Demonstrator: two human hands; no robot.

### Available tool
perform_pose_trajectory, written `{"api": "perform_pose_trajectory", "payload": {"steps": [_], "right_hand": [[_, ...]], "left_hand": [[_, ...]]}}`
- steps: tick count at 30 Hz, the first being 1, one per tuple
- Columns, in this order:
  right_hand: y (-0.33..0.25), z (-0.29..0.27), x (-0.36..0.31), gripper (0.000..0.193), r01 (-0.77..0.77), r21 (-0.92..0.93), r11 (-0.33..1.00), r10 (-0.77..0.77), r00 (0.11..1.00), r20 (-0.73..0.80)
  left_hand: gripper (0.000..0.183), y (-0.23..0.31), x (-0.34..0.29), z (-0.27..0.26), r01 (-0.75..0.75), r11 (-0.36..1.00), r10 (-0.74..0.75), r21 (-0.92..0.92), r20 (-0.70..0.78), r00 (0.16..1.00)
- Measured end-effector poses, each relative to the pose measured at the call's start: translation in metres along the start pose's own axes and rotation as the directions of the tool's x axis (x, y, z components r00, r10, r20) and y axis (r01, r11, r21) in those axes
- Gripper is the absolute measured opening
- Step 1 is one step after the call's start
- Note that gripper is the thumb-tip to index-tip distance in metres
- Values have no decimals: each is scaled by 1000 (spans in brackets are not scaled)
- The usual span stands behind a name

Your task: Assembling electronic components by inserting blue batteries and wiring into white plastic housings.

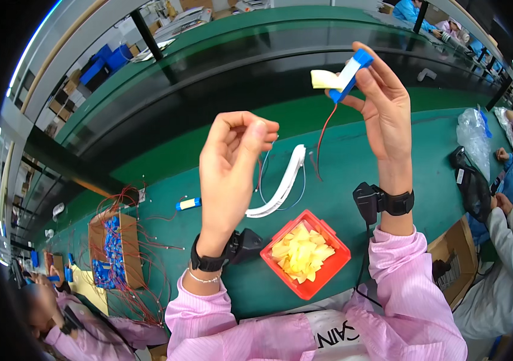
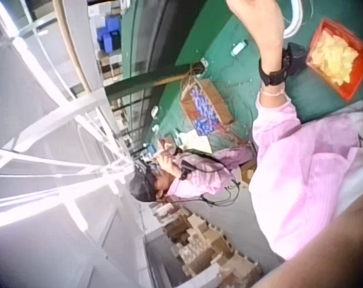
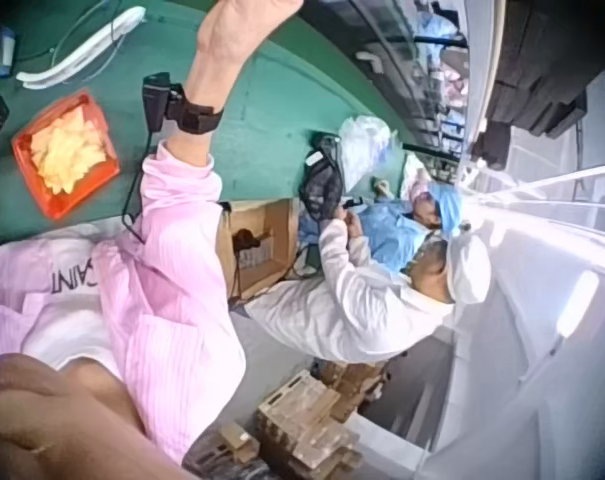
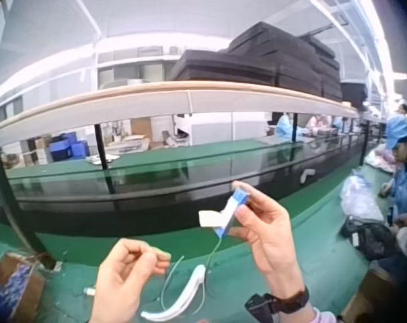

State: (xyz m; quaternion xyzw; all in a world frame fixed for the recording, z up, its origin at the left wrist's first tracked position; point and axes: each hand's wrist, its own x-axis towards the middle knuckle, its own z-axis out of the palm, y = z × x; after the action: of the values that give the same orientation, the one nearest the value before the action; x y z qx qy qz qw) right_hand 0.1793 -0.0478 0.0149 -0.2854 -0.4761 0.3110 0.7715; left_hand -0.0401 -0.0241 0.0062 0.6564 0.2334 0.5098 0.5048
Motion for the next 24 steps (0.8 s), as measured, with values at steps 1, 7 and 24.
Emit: {"api": "perform_pose_trajectory", "payload": {"steps": [1, 7, 24], "right_hand": [[-2, -2, -1, 36, -9, -27, 1000, 10, 999, 38], [-3, 8, -6, 37, -53, -165, 985, 115, 911, 397], [-4, -26, 7, 42, -215, -87, 973, 216, 976, 1]], "left_hand": [[29, 2, -2, 3, -2, 999, 1, 37, 17, 1000], [29, -9, 0, 3, 105, 988, -88, -111, 144, 986], [23, -13, -16, -13, 13, 770, -540, 638, 641, 545]]}}
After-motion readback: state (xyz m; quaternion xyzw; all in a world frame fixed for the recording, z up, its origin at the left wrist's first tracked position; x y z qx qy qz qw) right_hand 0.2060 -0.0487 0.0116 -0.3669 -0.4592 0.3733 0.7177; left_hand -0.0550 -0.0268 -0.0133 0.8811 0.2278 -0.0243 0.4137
